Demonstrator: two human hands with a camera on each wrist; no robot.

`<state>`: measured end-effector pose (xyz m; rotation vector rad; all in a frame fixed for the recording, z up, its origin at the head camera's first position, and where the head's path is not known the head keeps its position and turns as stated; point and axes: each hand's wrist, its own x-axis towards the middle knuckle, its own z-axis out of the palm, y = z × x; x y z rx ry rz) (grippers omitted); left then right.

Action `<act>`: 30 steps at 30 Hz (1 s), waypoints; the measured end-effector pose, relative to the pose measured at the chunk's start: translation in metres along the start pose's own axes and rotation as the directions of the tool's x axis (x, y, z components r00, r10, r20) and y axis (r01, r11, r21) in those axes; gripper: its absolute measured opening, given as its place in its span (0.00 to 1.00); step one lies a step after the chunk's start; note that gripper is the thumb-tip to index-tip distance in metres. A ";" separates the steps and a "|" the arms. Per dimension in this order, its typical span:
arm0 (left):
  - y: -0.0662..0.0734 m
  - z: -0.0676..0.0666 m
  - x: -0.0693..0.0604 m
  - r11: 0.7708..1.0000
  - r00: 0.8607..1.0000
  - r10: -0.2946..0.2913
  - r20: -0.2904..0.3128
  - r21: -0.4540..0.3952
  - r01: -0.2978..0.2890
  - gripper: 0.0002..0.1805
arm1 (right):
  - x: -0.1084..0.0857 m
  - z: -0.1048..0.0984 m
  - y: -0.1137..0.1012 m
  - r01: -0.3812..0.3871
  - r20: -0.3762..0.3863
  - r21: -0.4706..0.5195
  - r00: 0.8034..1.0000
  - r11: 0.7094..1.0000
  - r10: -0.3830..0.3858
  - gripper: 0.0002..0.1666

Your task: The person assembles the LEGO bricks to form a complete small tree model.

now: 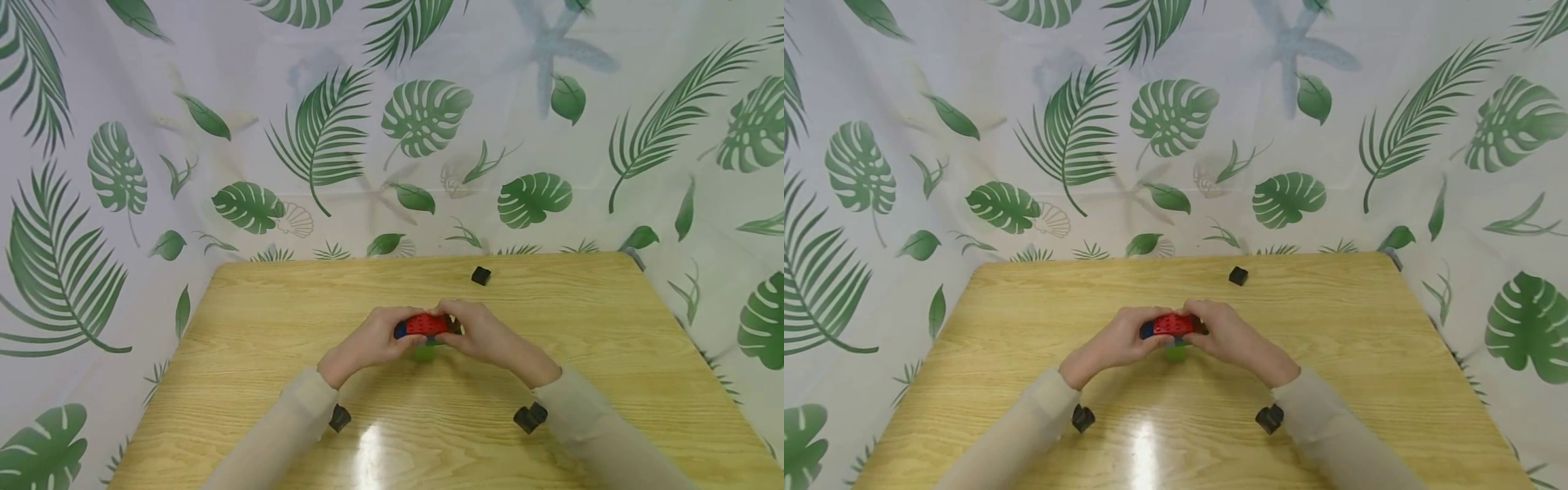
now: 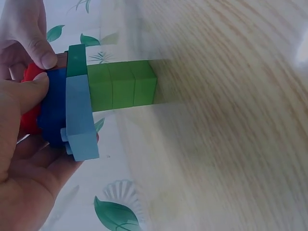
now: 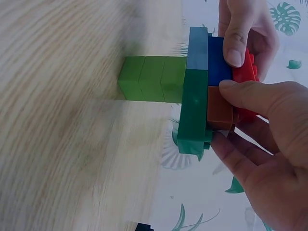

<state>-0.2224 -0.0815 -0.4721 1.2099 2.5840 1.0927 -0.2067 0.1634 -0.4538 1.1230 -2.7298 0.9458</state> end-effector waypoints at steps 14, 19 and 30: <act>0.003 -0.008 0.005 0.988 0.986 -0.152 0.070 -0.013 0.153 0.23 | 0.003 -0.002 0.006 -0.086 0.041 0.087 0.996 0.993 0.082 0.15; 0.003 -0.009 0.006 0.982 0.980 -0.179 0.082 -0.041 0.183 0.25 | 0.003 -0.002 0.009 -0.103 0.040 0.101 0.994 0.990 0.099 0.16; 0.004 -0.008 0.005 0.974 0.972 -0.220 0.076 -0.040 0.224 0.27 | 0.003 0.001 0.008 -0.102 0.017 0.100 0.995 0.990 0.101 0.17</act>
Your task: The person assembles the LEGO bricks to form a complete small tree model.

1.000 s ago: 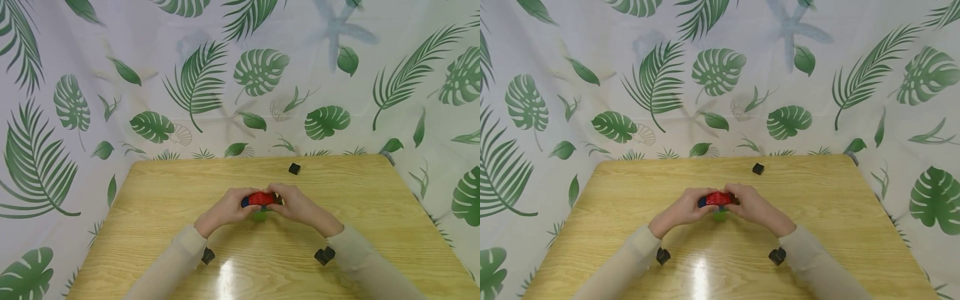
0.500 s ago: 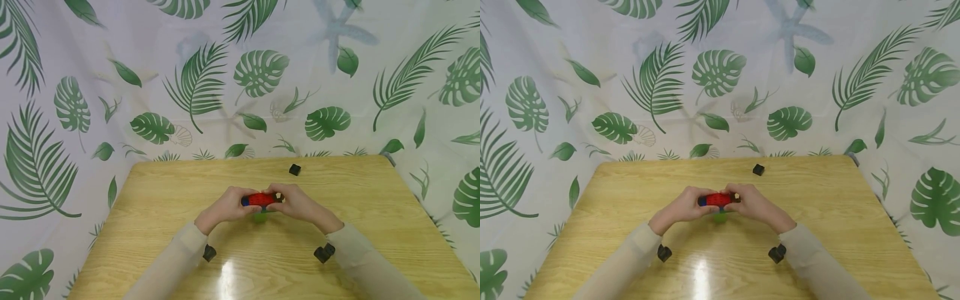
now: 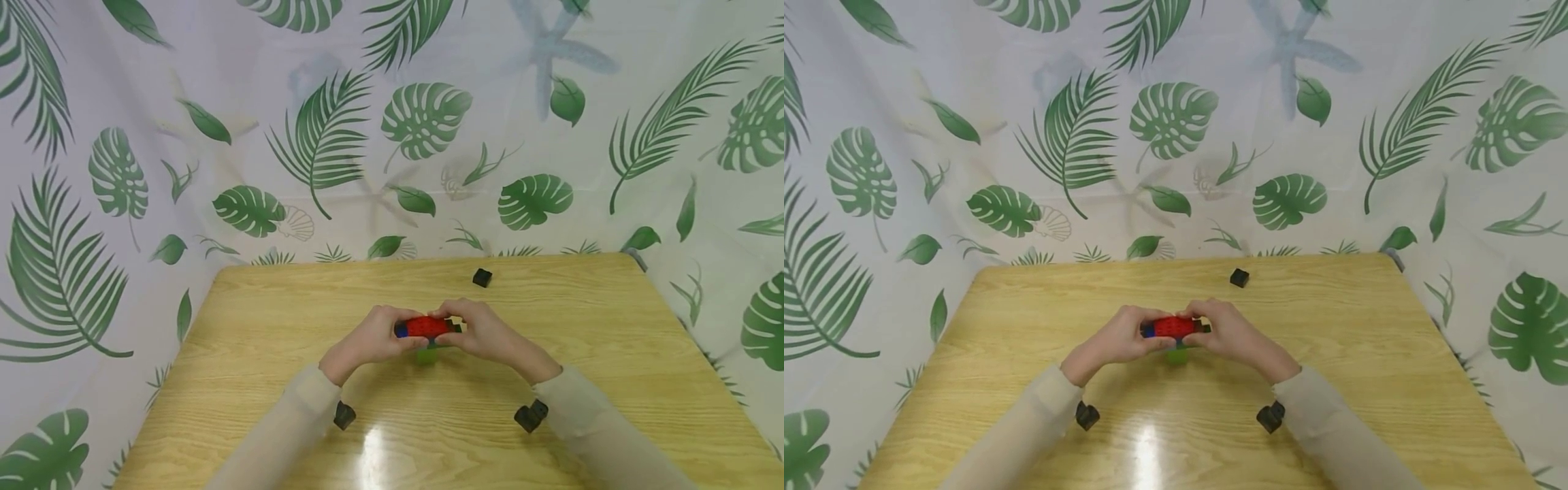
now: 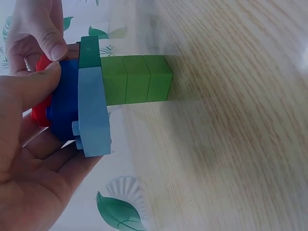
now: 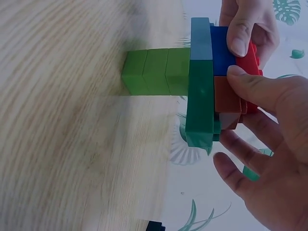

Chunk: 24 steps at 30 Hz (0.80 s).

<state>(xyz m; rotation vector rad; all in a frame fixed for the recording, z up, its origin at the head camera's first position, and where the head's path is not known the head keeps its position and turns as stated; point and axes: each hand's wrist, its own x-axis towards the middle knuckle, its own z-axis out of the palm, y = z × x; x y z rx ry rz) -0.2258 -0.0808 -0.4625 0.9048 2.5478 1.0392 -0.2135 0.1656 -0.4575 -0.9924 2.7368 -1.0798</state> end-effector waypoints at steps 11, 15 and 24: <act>-0.003 0.006 -0.002 0.999 0.998 0.046 -0.041 0.005 -0.046 0.24 | -0.002 0.003 0.004 0.006 -0.006 -0.028 1.000 1.000 -0.007 0.18; -0.004 0.008 -0.003 0.998 0.996 0.060 -0.068 -0.030 -0.062 0.23 | -0.003 0.001 0.004 0.005 -0.013 -0.011 1.000 1.000 -0.005 0.19; -0.006 0.010 -0.004 0.997 0.995 0.058 -0.083 -0.041 -0.062 0.25 | -0.004 -0.018 0.025 -0.109 -0.102 0.106 0.988 0.988 0.120 0.21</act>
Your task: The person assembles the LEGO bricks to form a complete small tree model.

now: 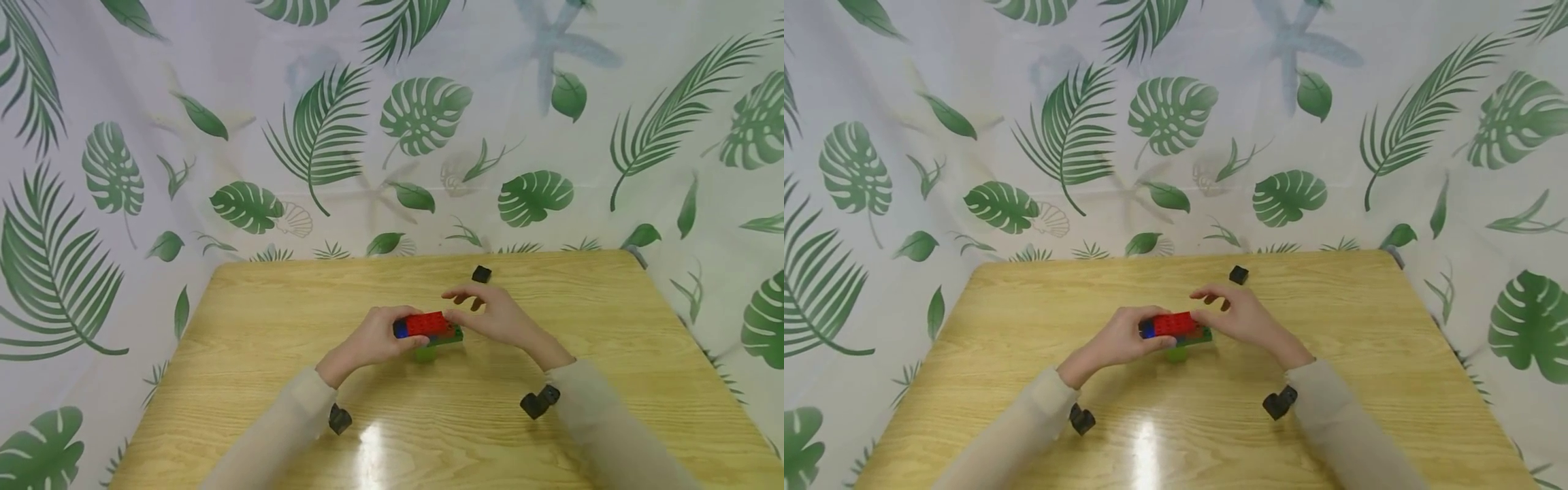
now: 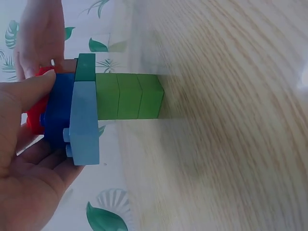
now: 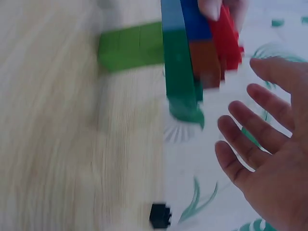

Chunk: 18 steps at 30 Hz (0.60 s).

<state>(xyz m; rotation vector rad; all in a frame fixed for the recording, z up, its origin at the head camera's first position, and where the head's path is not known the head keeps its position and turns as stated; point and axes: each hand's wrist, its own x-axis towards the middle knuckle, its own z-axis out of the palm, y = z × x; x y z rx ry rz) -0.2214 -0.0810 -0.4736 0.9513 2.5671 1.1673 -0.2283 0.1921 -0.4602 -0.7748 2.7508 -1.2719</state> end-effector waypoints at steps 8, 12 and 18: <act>0.005 -0.006 -0.005 0.998 0.999 0.017 -0.052 -0.058 -0.020 0.26 | 0.013 -0.018 0.041 -0.128 -0.117 -0.014 0.985 0.992 0.125 0.21; 0.005 -0.007 -0.008 0.997 0.996 0.030 -0.083 -0.072 -0.036 0.24 | 0.017 -0.020 0.058 -0.173 -0.155 -0.010 0.973 0.985 0.169 0.22; 0.005 -0.008 -0.011 0.997 0.994 0.034 -0.101 -0.067 -0.041 0.23 | 0.024 -0.018 0.074 -0.226 -0.200 0.020 0.953 0.974 0.226 0.25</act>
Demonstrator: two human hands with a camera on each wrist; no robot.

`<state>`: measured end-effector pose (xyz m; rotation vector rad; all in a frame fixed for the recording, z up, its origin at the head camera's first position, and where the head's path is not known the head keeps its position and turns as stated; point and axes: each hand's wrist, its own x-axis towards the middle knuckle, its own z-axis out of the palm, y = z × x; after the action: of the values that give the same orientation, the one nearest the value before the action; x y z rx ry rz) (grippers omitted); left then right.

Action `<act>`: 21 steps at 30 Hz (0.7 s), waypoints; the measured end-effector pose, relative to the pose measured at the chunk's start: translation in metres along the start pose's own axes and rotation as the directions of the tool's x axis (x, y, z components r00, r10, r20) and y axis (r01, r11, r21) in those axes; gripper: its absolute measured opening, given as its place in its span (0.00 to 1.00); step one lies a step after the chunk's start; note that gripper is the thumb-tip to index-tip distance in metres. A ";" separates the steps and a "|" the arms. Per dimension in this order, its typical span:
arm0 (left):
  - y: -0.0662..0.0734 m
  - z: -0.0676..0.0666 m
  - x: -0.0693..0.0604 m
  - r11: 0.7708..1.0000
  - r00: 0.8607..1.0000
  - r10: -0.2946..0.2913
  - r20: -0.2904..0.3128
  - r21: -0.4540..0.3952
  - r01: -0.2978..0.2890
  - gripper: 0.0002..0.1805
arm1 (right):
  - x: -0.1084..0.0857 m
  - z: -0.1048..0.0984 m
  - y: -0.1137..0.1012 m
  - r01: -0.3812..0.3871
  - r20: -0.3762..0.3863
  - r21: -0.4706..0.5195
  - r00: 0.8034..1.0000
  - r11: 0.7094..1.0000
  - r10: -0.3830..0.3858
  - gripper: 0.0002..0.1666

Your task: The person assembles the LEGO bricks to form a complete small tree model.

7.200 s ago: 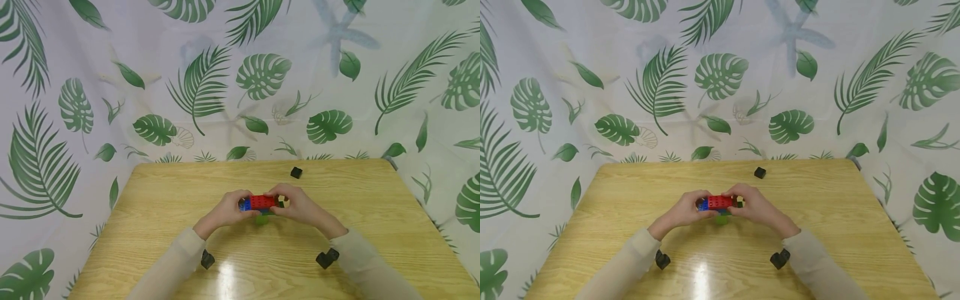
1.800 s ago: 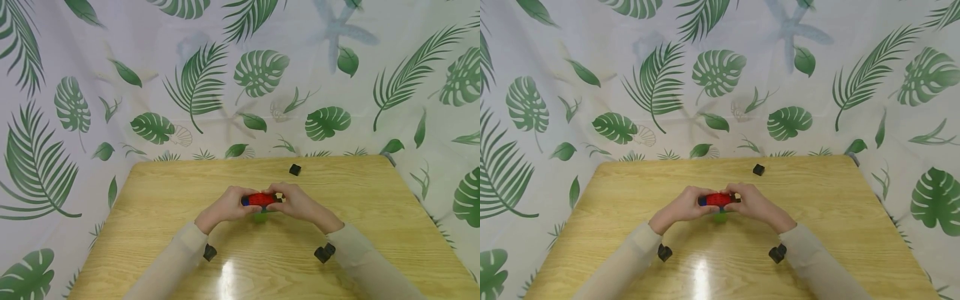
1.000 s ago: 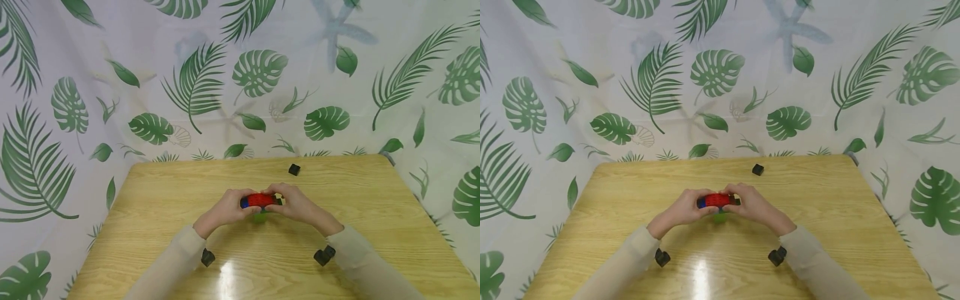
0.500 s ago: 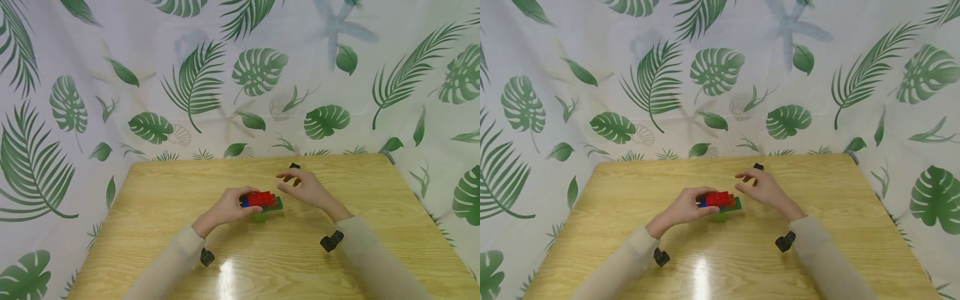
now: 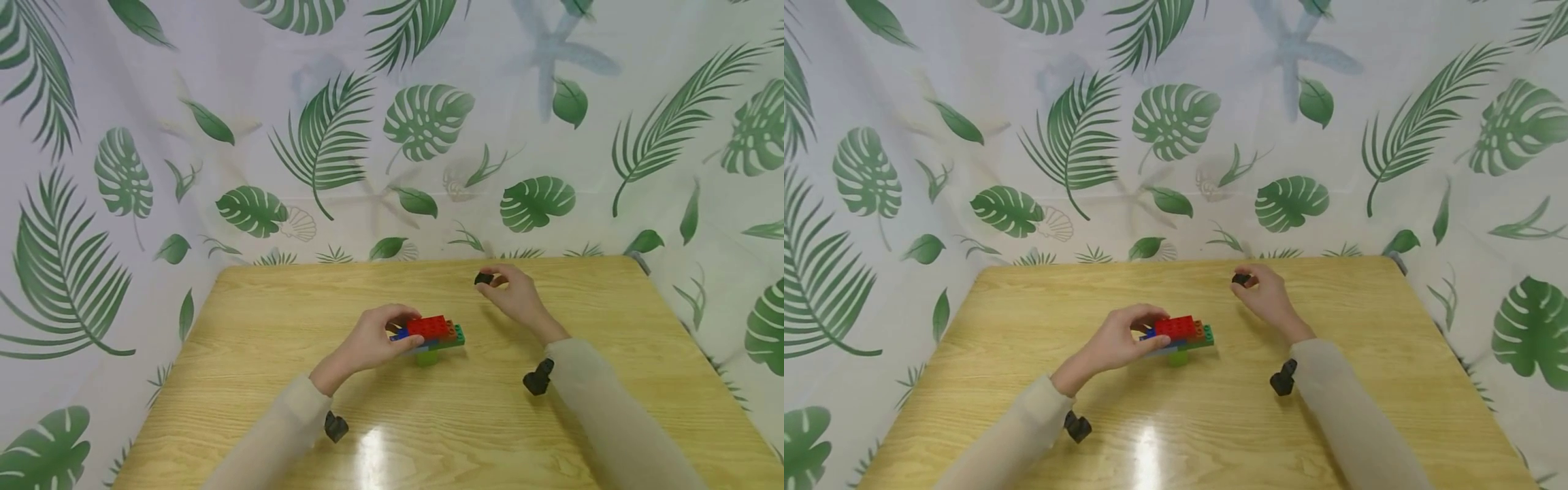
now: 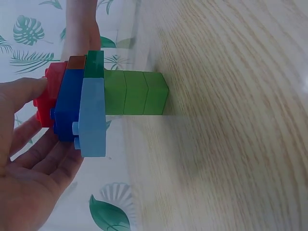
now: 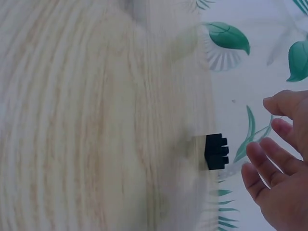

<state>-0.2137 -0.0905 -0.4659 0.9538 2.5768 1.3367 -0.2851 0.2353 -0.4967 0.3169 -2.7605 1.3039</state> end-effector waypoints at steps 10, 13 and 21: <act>-0.004 0.000 0.002 1.000 0.999 0.025 0.021 0.017 -0.026 0.20 | 0.008 0.008 0.027 -0.046 -0.041 -0.024 0.998 0.999 0.045 0.28; -0.004 -0.001 0.004 0.999 0.999 0.027 0.032 0.032 -0.028 0.21 | 0.009 0.011 0.034 -0.080 -0.037 0.008 0.996 0.997 0.080 0.29; -0.004 -0.005 0.005 1.000 0.998 0.020 0.059 0.019 -0.021 0.21 | 0.012 0.019 0.046 -0.119 -0.049 0.011 0.992 0.993 0.119 0.35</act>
<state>-0.2210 -0.0931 -0.4649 1.0098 2.5483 1.2701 -0.3059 0.2471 -0.5416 0.1200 -2.7719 1.3302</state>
